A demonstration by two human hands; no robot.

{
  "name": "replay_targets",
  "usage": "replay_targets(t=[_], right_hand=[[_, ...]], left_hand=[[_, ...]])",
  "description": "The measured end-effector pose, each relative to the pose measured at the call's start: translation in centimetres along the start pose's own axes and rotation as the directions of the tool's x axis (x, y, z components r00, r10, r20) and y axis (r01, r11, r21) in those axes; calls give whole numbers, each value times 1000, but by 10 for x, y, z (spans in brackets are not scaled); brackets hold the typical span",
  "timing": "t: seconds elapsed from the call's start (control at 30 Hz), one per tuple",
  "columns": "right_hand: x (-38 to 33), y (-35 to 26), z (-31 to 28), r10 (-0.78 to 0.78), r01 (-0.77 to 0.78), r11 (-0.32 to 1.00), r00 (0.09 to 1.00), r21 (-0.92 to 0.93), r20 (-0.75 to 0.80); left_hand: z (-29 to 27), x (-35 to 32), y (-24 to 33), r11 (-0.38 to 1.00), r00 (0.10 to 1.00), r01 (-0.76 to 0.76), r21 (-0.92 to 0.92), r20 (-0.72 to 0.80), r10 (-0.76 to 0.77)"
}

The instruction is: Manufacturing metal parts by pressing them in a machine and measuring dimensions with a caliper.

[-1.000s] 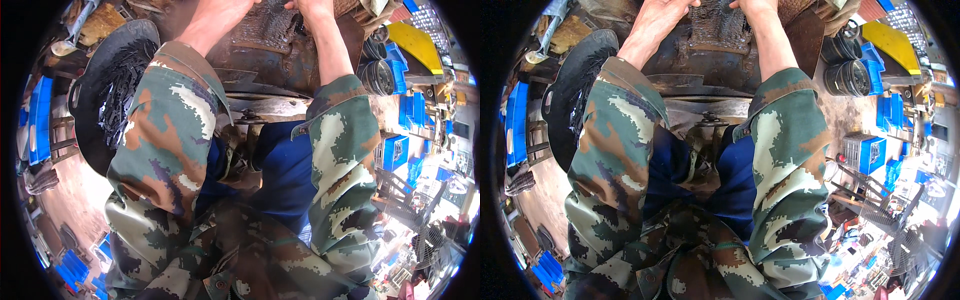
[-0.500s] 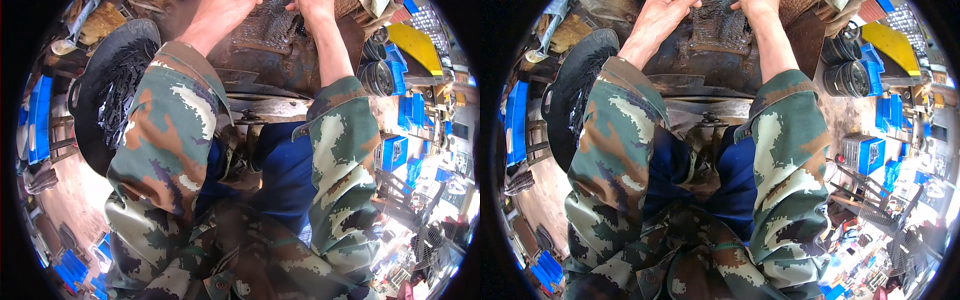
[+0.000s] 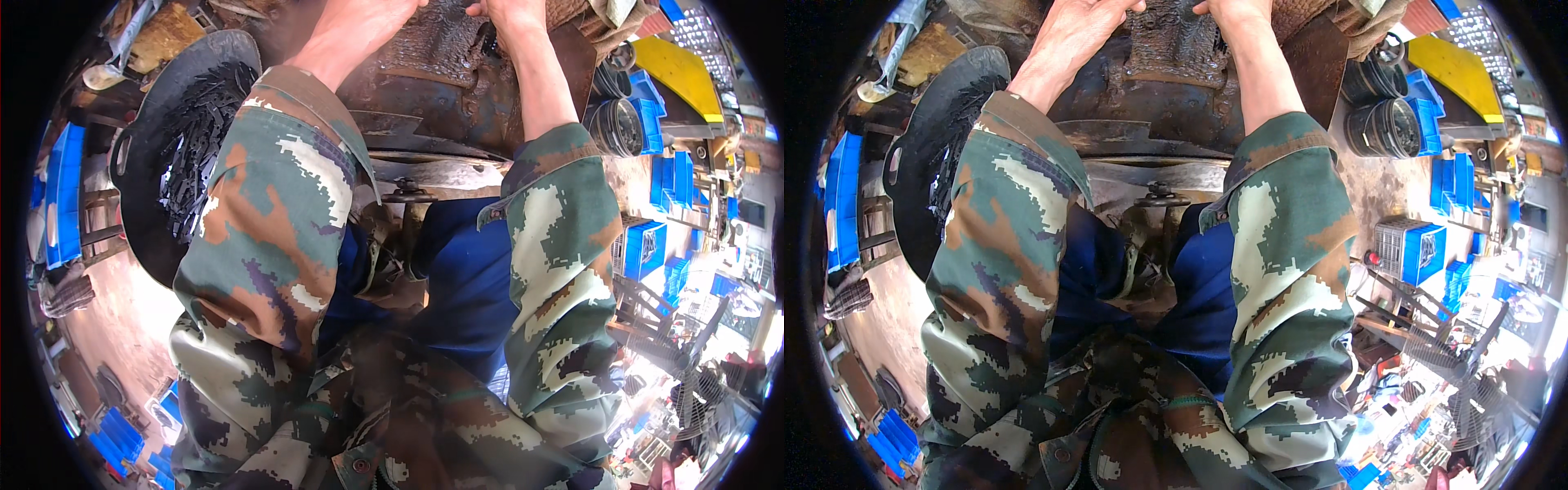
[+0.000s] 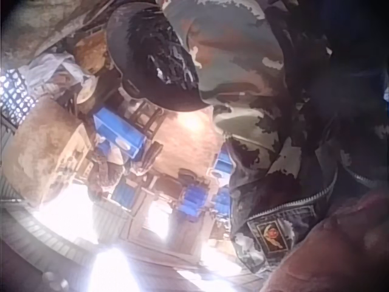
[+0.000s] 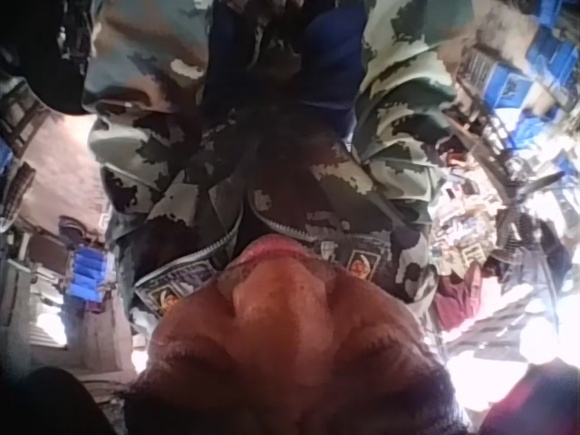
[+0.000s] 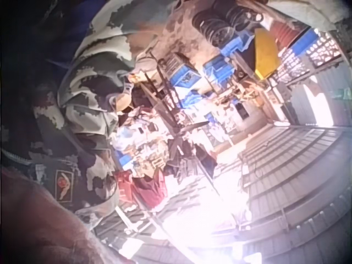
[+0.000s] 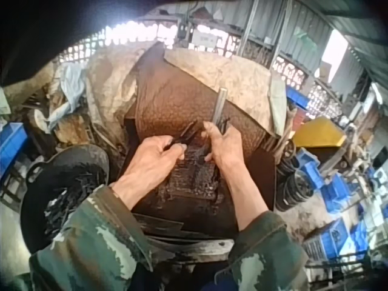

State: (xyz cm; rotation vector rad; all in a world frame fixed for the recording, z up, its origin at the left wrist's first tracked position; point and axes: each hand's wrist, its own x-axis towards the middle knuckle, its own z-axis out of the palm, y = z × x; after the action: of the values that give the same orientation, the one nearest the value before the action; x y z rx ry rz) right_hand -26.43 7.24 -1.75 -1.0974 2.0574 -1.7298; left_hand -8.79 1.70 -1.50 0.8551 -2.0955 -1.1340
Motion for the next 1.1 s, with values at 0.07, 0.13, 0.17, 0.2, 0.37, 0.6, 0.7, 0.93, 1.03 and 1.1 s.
replay_targets(t=[0.07,0.13,0.17,0.2,0.37,0.6,0.7,0.93,1.03,1.1], right_hand=[[1,3,-1,-16,16,1000,1000,3,-1],[2,3,-1,-16,16,1000,1000,21,11],[1,3,-1,-16,15,1000,1000,21,11],[-1,2,0,-25,24,999,1000,30,11],[1,-2,1,18,-18,1000,1000,-14,-9],[3,8,-2,-20,20,1000,1000,10,2],[2,8,2,-19,19,1000,1000,14,5],[-2,-5,2,45,-46,999,999,-22,-9],[-4,-3,0,-17,17,1000,1000,-10,3],[-5,-1,0,-40,40,999,999,-3,-3]], left_hand=[[0,0,3,1000,1000,7,2,6,-7],[0,-1,9,999,999,44,3,3,-44],[1,0,6,999,999,44,4,4,-44],[0,0,2,1000,1000,17,-1,2,-17],[-2,-2,3,1000,1000,-6,-1,15,6],[-1,-3,8,999,998,43,-14,43,-42],[-2,-4,5,1000,999,23,-1,38,-23],[1,-1,0,999,1000,-3,-43,5,3],[0,0,-3,998,999,-40,-41,19,41],[1,4,-3,998,998,-67,-16,-6,67]])
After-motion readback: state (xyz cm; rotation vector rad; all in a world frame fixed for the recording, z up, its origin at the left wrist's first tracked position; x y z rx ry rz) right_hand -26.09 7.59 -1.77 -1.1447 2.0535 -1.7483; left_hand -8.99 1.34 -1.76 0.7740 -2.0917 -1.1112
